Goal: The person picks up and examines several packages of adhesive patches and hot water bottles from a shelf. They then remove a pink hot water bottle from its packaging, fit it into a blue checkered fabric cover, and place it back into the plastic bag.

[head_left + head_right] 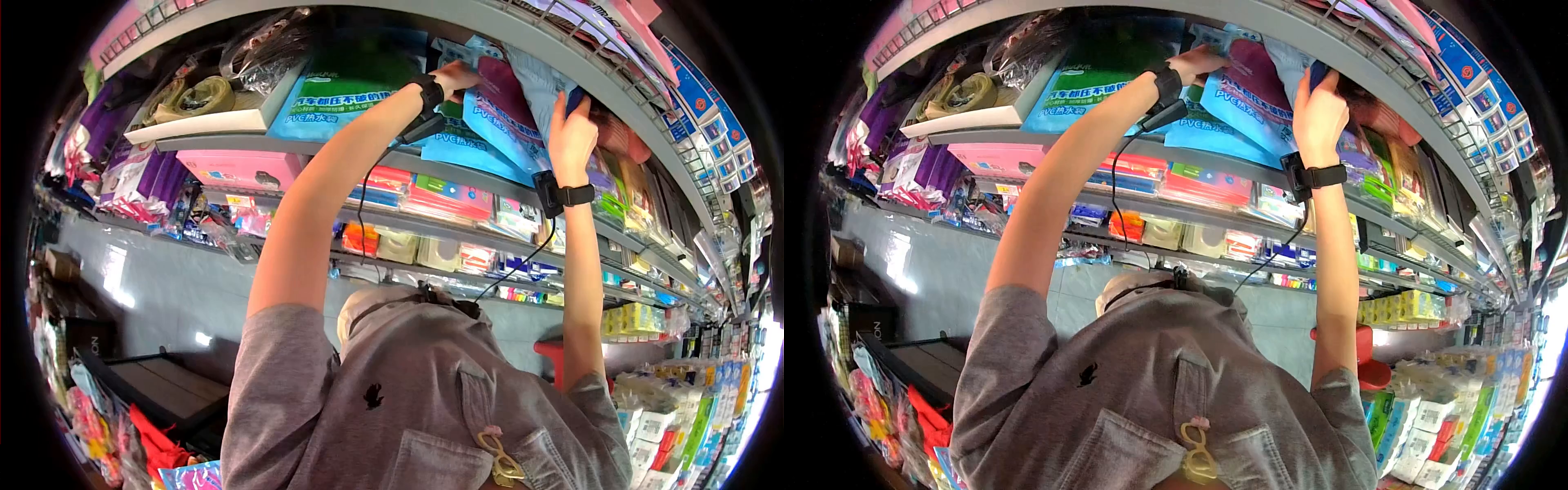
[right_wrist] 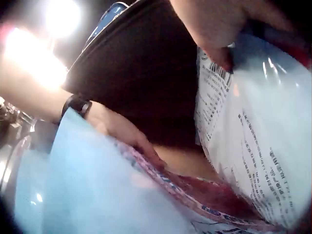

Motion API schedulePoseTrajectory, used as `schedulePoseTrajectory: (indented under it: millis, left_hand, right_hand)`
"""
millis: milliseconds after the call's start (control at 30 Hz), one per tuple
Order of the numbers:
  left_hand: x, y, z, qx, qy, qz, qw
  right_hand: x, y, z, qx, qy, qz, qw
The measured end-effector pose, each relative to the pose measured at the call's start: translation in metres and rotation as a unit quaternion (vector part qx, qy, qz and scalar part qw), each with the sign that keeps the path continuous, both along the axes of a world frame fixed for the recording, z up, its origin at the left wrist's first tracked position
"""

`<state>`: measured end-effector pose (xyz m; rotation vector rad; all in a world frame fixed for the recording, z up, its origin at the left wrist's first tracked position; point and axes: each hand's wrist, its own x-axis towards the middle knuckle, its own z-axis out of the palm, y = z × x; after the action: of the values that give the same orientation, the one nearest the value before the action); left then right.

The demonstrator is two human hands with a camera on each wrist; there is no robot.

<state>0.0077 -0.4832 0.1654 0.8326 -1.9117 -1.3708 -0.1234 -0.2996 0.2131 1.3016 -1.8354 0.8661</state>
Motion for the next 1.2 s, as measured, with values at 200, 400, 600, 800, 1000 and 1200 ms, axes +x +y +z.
schedulePoseTrajectory:
  millis: [200,400,600,800,1000,1200]
  left_hand:
    - [-0.008,0.02,-0.001,-0.112,0.02,0.099,0.989]
    - [0.019,-0.011,-0.06,-0.326,0.007,0.033,0.945]
    - [0.017,-0.018,-0.077,-0.201,0.148,-0.009,0.968]
    - [0.016,0.032,-0.044,-0.279,0.086,0.157,0.943]
    - [0.045,0.016,-0.024,-0.252,-0.145,0.104,0.951]
    - [0.056,0.0,0.004,-0.004,-0.074,-0.045,0.996]
  right_hand:
    - [0.052,0.016,-0.006,0.111,0.049,-0.016,0.993]
    - [0.082,0.011,-0.04,0.101,0.158,0.017,0.982]
    - [0.088,-0.012,-0.057,0.082,0.169,-0.03,0.982]
    - [0.055,0.013,-0.042,0.093,0.096,0.085,0.987]
    - [0.015,0.046,-0.036,0.058,-0.043,0.119,0.99]
    - [0.019,0.038,-0.047,0.017,0.044,0.191,0.981]
